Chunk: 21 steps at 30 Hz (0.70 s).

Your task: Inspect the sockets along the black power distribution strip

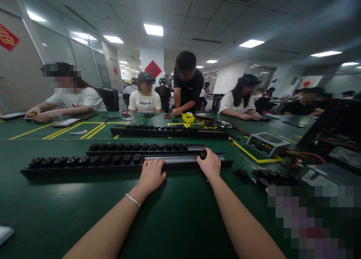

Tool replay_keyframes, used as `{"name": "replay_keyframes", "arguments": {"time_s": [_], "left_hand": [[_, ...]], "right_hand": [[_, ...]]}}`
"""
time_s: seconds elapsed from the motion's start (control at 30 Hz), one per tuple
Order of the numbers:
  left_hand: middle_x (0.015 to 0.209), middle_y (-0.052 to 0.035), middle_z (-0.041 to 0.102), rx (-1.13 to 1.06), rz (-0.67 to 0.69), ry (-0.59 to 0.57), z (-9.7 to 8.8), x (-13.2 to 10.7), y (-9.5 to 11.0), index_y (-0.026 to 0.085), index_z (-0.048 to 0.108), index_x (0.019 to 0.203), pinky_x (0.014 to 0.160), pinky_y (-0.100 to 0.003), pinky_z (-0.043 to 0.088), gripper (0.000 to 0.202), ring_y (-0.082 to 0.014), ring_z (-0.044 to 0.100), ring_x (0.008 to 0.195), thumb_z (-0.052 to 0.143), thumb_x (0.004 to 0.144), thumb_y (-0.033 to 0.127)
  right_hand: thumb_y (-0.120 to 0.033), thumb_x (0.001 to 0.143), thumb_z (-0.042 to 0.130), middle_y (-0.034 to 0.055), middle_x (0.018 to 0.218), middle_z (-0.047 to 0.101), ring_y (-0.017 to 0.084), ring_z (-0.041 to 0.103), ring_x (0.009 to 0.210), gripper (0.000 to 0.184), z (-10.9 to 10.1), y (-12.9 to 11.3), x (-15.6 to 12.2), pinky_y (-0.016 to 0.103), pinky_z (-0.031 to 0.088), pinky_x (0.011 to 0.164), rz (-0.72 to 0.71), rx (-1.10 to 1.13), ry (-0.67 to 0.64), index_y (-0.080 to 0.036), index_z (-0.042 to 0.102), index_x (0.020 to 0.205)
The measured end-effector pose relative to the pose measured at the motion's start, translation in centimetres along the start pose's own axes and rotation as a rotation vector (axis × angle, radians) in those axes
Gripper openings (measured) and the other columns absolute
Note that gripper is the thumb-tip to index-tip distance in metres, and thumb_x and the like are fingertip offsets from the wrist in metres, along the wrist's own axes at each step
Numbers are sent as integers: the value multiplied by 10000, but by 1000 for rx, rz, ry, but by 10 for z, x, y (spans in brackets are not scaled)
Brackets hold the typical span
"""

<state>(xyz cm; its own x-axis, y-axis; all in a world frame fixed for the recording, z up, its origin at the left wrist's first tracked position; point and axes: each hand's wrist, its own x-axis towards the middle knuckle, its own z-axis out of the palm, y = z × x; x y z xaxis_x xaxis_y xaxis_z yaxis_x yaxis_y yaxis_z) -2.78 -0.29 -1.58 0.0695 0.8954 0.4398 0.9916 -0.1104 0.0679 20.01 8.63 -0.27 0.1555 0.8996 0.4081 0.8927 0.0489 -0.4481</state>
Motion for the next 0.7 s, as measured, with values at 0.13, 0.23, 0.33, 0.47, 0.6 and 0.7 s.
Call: {"name": "replay_keyframes", "arguments": {"time_s": [0.13, 0.23, 0.33, 0.47, 0.6, 0.7], "left_hand": [[1031, -41, 594, -1, -3, -15, -1, 1, 1, 238, 533, 1066, 999, -412, 228, 319, -215, 502, 1008, 468, 761, 305], [1042, -45, 593, 0, -13, -27, -2, 0, 1, 239, 532, 1072, 1007, -412, 219, 324, -216, 495, 1020, 470, 760, 302], [1044, -45, 593, -6, -15, -30, -3, 0, 2, 239, 530, 1077, 1012, -410, 215, 328, -217, 494, 1024, 469, 761, 301], [1051, -43, 593, -16, -27, -44, -4, 1, 2, 244, 529, 1081, 1016, -411, 213, 330, -215, 493, 1032, 467, 762, 300], [1052, -44, 593, -8, -20, -38, -3, 1, 1, 240, 529, 1080, 1015, -410, 215, 330, -215, 495, 1030, 468, 761, 301], [1038, -48, 596, 7, -10, -21, -1, 1, 1, 233, 531, 1075, 1012, -408, 220, 329, -218, 500, 1024, 468, 758, 294]], "right_hand": [[-378, 724, 516, 94, 1076, 585, 238, 492, 1043, 489, 0, 1, 0, 355, 329, 900, -1, -4, 5, -176, 487, 1169], [-384, 722, 519, 91, 1089, 584, 239, 492, 1053, 507, 0, 1, 0, 357, 326, 907, 3, -1, 1, -175, 473, 1181], [-379, 730, 512, 85, 1085, 589, 233, 505, 1040, 502, -1, 2, 0, 353, 332, 903, 16, 9, -3, -178, 463, 1188], [-357, 735, 511, 84, 1073, 595, 222, 518, 1023, 491, -3, 3, 1, 344, 334, 901, 33, 15, -16, -178, 458, 1190], [-335, 744, 504, 83, 1069, 598, 217, 520, 1021, 475, -4, 4, 2, 338, 336, 899, 36, 16, -20, -178, 456, 1189], [-314, 749, 497, 76, 1065, 603, 215, 522, 1016, 454, -3, 4, 2, 331, 341, 888, 36, 17, -9, -183, 459, 1182]]}}
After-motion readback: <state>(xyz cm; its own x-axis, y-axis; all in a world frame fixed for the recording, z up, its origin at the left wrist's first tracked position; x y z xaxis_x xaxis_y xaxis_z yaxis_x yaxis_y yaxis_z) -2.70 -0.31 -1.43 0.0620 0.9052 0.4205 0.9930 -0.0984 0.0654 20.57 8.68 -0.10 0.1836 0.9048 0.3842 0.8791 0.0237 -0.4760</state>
